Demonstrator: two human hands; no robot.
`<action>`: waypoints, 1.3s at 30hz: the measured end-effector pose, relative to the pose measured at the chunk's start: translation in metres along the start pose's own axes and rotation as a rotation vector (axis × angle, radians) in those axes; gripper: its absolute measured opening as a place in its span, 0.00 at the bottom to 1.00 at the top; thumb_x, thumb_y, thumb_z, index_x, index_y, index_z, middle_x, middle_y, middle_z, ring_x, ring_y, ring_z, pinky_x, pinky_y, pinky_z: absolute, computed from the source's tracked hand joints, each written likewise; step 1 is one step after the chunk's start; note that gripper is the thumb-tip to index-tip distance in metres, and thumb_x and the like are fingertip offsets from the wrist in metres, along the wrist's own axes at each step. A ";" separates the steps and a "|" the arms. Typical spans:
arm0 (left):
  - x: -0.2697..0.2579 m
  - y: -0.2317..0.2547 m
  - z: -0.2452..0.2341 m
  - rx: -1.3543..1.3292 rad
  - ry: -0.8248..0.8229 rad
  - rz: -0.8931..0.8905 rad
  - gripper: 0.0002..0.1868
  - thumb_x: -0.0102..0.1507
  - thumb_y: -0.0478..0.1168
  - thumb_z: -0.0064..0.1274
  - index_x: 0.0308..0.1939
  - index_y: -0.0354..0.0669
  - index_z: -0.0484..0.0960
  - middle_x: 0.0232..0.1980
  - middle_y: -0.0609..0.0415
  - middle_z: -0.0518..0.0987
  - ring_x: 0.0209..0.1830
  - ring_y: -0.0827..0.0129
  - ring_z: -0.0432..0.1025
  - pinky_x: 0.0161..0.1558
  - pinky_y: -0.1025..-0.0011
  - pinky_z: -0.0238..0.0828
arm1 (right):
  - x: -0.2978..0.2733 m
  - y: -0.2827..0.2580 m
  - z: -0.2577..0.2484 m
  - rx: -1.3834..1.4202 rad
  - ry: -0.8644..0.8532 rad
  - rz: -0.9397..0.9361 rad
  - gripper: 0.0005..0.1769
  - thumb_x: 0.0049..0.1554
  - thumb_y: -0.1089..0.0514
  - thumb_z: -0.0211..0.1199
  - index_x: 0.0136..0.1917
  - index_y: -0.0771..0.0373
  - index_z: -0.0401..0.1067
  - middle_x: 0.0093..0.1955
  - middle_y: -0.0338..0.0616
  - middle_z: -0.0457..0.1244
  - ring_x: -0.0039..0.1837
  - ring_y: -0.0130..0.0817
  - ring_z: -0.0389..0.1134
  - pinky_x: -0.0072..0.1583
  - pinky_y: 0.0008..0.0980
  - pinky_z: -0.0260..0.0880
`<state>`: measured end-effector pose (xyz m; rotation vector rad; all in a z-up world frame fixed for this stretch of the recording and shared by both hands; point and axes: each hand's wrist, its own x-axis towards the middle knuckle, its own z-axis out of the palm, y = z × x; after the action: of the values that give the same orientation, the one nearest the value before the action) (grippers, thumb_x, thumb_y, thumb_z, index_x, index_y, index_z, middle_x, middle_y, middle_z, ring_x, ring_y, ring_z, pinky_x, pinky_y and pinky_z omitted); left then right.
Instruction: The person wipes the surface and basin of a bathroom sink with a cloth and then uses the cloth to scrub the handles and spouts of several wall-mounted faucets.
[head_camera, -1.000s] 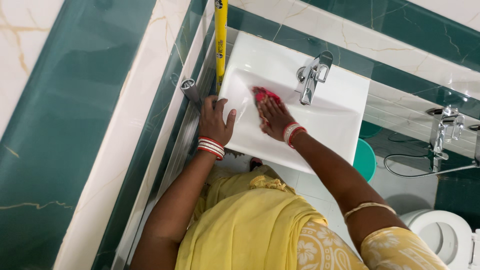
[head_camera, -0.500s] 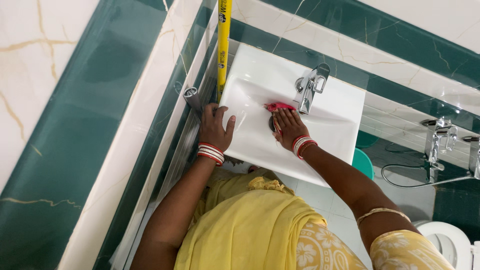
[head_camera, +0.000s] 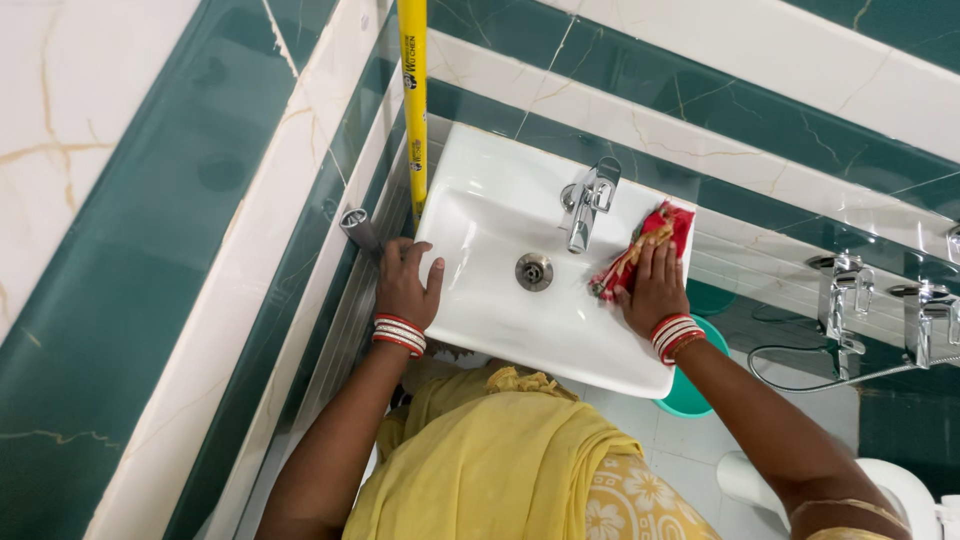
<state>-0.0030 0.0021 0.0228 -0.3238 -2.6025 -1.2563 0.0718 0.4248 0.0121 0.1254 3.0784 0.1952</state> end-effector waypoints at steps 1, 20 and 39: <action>0.000 0.001 0.000 -0.001 -0.001 -0.007 0.19 0.69 0.50 0.51 0.54 0.39 0.79 0.56 0.42 0.71 0.56 0.46 0.71 0.52 0.53 0.71 | 0.008 0.003 -0.001 0.001 0.005 0.003 0.55 0.58 0.37 0.51 0.80 0.79 0.39 0.80 0.75 0.39 0.82 0.68 0.35 0.77 0.52 0.33; -0.002 0.009 0.004 0.011 0.038 -0.005 0.15 0.69 0.46 0.50 0.52 0.40 0.80 0.53 0.43 0.74 0.54 0.46 0.72 0.55 0.54 0.70 | 0.024 0.063 -0.005 0.536 0.059 0.194 0.58 0.57 0.30 0.54 0.80 0.78 0.44 0.80 0.77 0.43 0.79 0.70 0.45 0.78 0.55 0.44; -0.007 0.012 0.008 0.108 0.044 -0.063 0.15 0.69 0.49 0.49 0.52 0.45 0.81 0.52 0.44 0.76 0.54 0.46 0.73 0.52 0.53 0.71 | 0.069 0.023 0.006 0.192 0.200 0.186 0.44 0.61 0.45 0.49 0.78 0.79 0.44 0.79 0.74 0.44 0.80 0.71 0.42 0.75 0.66 0.37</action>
<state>0.0062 0.0150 0.0243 -0.1933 -2.6496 -1.1231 0.0050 0.4545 0.0062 0.4264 3.2768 -0.0877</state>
